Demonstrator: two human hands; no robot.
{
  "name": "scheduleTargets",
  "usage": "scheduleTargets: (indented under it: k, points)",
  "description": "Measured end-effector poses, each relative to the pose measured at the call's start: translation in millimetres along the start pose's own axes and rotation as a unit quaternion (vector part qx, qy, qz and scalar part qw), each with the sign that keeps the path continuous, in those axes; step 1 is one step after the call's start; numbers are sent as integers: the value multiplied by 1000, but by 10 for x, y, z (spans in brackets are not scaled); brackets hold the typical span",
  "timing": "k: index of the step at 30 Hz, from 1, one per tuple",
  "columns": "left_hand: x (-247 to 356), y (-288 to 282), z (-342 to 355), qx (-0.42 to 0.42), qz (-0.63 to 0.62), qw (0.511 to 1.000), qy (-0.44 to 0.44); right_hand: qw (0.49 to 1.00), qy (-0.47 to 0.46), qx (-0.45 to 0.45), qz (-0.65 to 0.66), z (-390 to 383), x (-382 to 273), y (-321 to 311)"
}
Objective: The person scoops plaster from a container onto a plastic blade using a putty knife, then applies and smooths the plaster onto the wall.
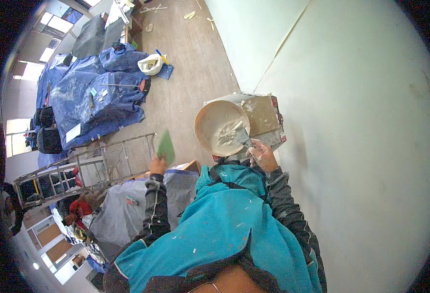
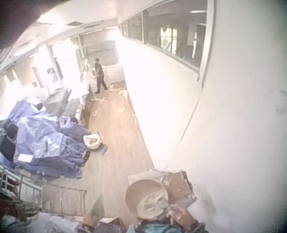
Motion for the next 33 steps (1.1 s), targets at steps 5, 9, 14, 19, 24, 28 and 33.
scheduleTargets:
  k: [5,9,14,19,24,28,33]
  points:
    - [66,412,-653,29,135,981,137,1000,-12,8,-26,6,53,-21]
    - [-179,643,-646,-128,188,971,79,999,-20,18,-32,0,61,-9]
    - [-594,773,-536,-259,113,959,3,998,3,21,-61,-33,-50,47]
    - [-859,630,-432,-216,-136,966,37,998,1,18,-54,-22,-53,74]
    - [-862,587,-228,-137,-180,955,191,998,-1,5,-61,-19,-36,50]
    - [-510,387,-225,-166,-105,977,88,997,7,9,-79,-15,-56,23]
    - [-22,54,-521,-54,-132,980,138,996,8,22,-80,27,3,-11]
Point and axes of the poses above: each hand's wrist, its own z-axis towards the middle knuckle, its own y-axis out of the palm, x = y × z, the point moved 3 cm from there along z, towards the middle knuckle, and after that the axes turned 1 degree about x, right-handed, at the moved point
